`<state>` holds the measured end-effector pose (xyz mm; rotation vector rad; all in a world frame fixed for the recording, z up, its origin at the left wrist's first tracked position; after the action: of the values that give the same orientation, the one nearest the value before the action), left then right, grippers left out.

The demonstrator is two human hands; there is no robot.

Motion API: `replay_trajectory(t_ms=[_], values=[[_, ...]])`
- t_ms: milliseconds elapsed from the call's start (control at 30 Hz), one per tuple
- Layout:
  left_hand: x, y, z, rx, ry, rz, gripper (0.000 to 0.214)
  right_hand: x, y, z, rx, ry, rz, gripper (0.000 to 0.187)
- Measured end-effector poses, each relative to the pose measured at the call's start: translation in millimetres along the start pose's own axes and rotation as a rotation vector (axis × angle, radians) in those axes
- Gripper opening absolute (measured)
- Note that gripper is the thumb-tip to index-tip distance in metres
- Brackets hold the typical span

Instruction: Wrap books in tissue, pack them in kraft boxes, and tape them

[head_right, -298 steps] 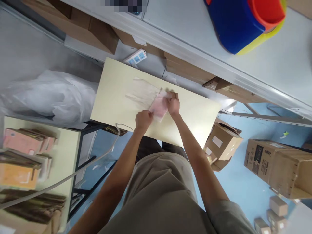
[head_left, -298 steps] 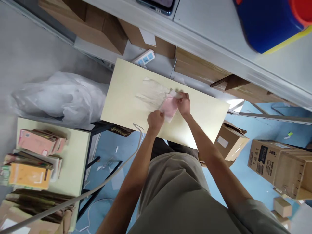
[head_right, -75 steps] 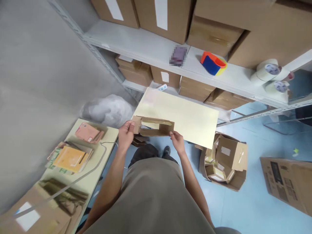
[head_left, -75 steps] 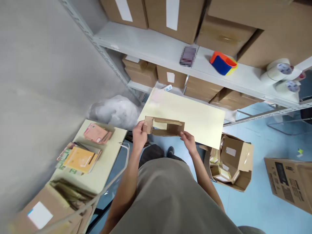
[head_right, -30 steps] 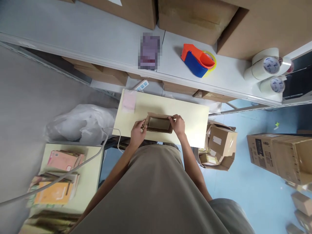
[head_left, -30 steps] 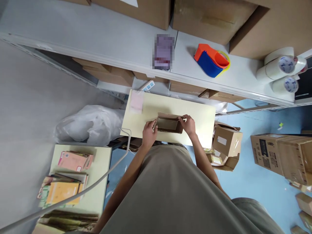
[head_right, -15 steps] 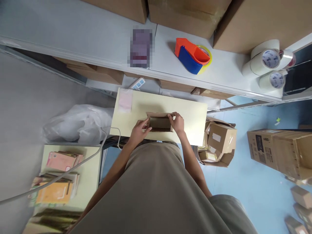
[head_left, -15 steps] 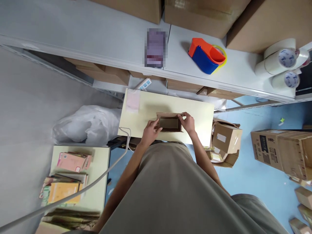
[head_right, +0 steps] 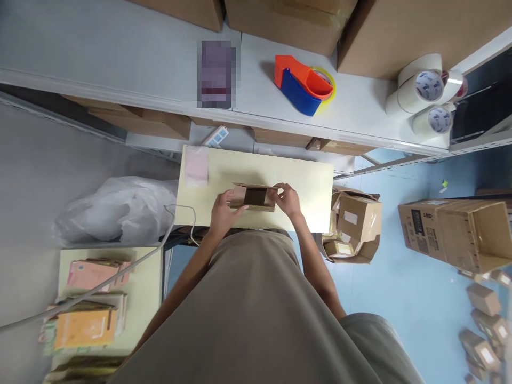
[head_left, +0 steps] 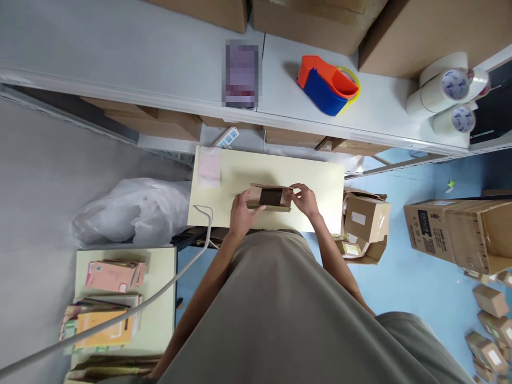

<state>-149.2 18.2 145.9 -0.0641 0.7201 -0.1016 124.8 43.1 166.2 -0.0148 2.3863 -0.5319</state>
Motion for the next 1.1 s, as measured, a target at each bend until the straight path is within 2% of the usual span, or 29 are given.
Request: replay_trajectory(t_ms=[67,200,300,367,433,500,567,667,733,933,1100], values=[[-1.5,4,-2,-0.019,0.009,0.047,0.089,0,-3,2,-0.034,0.008,-0.01,0.031],[3.6,11,-1,-0.024,-0.028,-0.022,0.094,3,-9,5,-0.052,0.072,0.021,0.035],[5.9,12,4,0.006,-0.017,-0.072,0.092,9,-10,7,0.009,-0.074,0.067,0.039],[4.9,12,6,0.018,0.016,-0.091,0.092,13,-10,8,0.029,-0.194,0.052,0.046],[2.1,12,6,0.023,0.05,-0.103,0.092,13,-13,7,-0.006,-0.218,0.013,0.048],[-0.7,13,5,0.024,0.067,-0.112,0.085,10,-17,9,-0.065,-0.113,-0.017,0.042],[-1.8,15,2,0.02,0.067,-0.126,0.067,5,-22,14,-0.092,0.037,-0.028,0.038],[0.0,18,0,0.013,0.072,-0.135,0.039,7,-27,27,-0.046,0.149,-0.006,0.038],[0.8,20,0,0.007,0.078,-0.117,0.029,13,-28,35,-0.004,0.174,0.025,0.034],[-2.4,24,7,0.002,0.034,-0.081,0.025,18,-33,46,0.049,0.295,0.106,0.029],[4.0,28,13,0.001,0.01,-0.133,0.03,15,-27,55,0.119,0.268,0.071,0.025]])
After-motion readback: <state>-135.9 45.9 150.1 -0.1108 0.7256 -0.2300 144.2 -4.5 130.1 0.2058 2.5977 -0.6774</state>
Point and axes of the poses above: each hand's wrist, its own y-axis towards the middle knuckle, its own x-axis out of the palm, z = x × y, the point moved 5 cm from there along y, towards the middle knuckle, and after that the axes turned 5 degrees about x, right-handed, at the moved point
